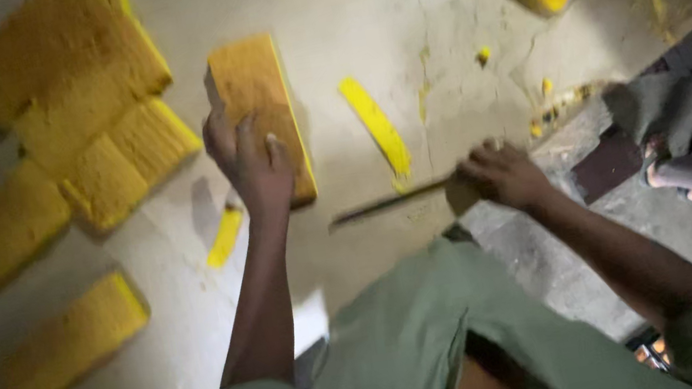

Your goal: The person sits on the floor at a low table and cuts yellow foam blocks into thin slices using a long knife, holding each block steady with one hand while slicing. Sliced pieces accumulate on the table as the person works through successive blocks.

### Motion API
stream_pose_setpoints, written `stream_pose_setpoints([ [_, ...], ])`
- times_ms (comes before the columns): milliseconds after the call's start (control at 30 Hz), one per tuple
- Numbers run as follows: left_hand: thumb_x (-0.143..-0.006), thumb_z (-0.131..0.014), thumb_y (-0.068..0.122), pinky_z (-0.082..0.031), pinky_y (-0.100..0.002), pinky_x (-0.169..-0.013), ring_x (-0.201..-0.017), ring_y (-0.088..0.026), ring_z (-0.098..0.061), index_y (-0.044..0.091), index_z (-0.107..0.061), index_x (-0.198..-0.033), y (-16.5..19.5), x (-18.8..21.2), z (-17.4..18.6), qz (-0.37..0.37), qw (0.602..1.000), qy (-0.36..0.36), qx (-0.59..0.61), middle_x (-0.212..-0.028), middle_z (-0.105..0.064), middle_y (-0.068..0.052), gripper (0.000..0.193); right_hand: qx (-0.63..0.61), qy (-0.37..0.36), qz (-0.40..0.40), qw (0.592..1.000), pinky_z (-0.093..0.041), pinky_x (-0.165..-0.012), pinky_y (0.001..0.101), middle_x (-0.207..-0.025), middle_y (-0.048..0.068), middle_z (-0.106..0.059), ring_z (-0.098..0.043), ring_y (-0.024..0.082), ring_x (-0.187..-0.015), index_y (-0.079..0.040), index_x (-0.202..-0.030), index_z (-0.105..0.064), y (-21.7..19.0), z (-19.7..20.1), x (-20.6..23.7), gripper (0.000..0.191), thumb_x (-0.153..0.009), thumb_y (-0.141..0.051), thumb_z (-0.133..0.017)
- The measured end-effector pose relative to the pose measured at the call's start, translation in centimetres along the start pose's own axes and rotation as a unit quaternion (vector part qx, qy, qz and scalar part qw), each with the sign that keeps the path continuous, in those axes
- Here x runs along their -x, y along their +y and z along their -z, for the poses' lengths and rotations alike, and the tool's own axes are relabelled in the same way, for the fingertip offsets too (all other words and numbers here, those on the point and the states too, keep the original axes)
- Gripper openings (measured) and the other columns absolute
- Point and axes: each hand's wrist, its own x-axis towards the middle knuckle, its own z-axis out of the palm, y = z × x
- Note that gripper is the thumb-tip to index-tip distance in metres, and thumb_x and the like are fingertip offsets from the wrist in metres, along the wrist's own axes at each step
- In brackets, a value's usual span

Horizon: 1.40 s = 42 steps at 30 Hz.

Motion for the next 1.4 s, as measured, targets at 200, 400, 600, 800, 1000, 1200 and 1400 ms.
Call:
stream_pose_setpoints([
  [200, -0.081, -0.084, 0.043, -0.027, -0.066, -0.11, -0.142, -0.056, -0.019, 0.008, -0.031, -0.156, 0.9, -6.7, -3.3, 0.156, 0.966, -0.159, -0.127, -0.159, -0.01, -0.033, 0.098, 0.115, 0.117, -0.258, 0.952, -0.051, -0.083, 0.0501, -0.107, 0.017, -0.064, -0.063, 0.04, -0.098, -0.009, -0.109, -0.065, 10.5, 0.8, -15.2, 0.01, -0.103, -0.016, -0.069],
  [400, -0.074, -0.083, 0.044, -0.034, -0.066, -0.105, -0.144, -0.051, -0.026, 0.019, -0.017, -0.162, 1.9, -8.0, -6.9, 0.226, 0.936, -0.11, -0.246, -0.162, -0.011, -0.031, 0.113, -0.091, 0.147, -0.288, 0.942, -0.051, -0.076, 0.047, -0.094, 0.016, -0.062, -0.063, 0.038, -0.087, -0.008, -0.104, -0.064, 4.0, 1.1, -9.6, 0.011, -0.096, -0.003, -0.06],
  [600, -0.075, -0.079, 0.043, -0.03, -0.065, -0.112, -0.138, -0.049, -0.033, 0.014, -0.015, -0.165, 5.0, -4.6, -7.5, 0.25, 0.933, -0.126, -0.227, -0.159, -0.025, -0.031, 0.114, -0.038, 0.025, -0.23, 0.972, -0.049, -0.074, 0.0505, -0.092, 0.017, -0.062, -0.063, 0.04, -0.087, -0.009, -0.11, -0.065, 5.3, 3.5, 4.7, 0.014, -0.097, -0.015, -0.066],
  [800, -0.077, -0.083, 0.045, -0.03, -0.064, -0.109, -0.137, -0.046, -0.038, 0.008, -0.023, -0.162, 15.5, 6.3, -9.8, -0.04, 0.955, -0.241, -0.166, -0.153, -0.035, -0.029, 0.11, -0.069, 0.046, -0.279, 0.957, -0.053, -0.076, 0.0428, -0.095, 0.016, -0.067, -0.066, 0.033, -0.085, -0.008, -0.113, -0.065, 15.5, 6.3, 9.3, 0.014, -0.103, -0.015, -0.07],
  [1000, -0.071, -0.084, 0.04, -0.027, -0.064, -0.113, -0.14, -0.047, -0.033, 0.013, -0.024, -0.163, 21.9, 11.1, -10.5, -0.037, 0.921, -0.359, -0.147, -0.154, -0.037, -0.023, 0.113, -0.376, -0.053, -0.25, 0.891, -0.058, -0.077, 0.0326, -0.106, 0.011, -0.071, -0.071, 0.016, -0.091, -0.008, -0.136, -0.044, 13.3, 2.4, 10.4, 0.041, -0.101, -0.014, -0.066],
  [1200, -0.064, -0.085, 0.041, -0.011, -0.072, -0.114, -0.148, -0.035, -0.027, 0.015, -0.023, -0.16, 21.5, 12.2, -8.6, -0.023, 0.9, -0.395, -0.181, -0.156, -0.037, -0.015, 0.117, -0.409, -0.177, -0.253, 0.859, -0.054, -0.069, 0.0423, -0.092, 0.02, -0.067, -0.067, 0.03, -0.078, -0.008, -0.136, -0.045, 6.0, 0.0, 15.8, 0.045, -0.095, -0.013, -0.064],
  [1400, -0.09, -0.062, 0.049, -0.016, -0.075, -0.111, -0.138, -0.044, -0.036, 0.009, -0.035, -0.156, 22.0, 13.7, -12.3, 0.015, 0.949, -0.246, -0.197, -0.145, -0.045, -0.02, 0.082, -0.192, -0.246, -0.224, 0.923, -0.051, -0.076, 0.06, -0.089, 0.031, -0.068, -0.067, 0.05, -0.084, 0.004, -0.129, -0.038, 0.5, 2.3, 14.1, 0.038, -0.098, -0.01, -0.055],
])
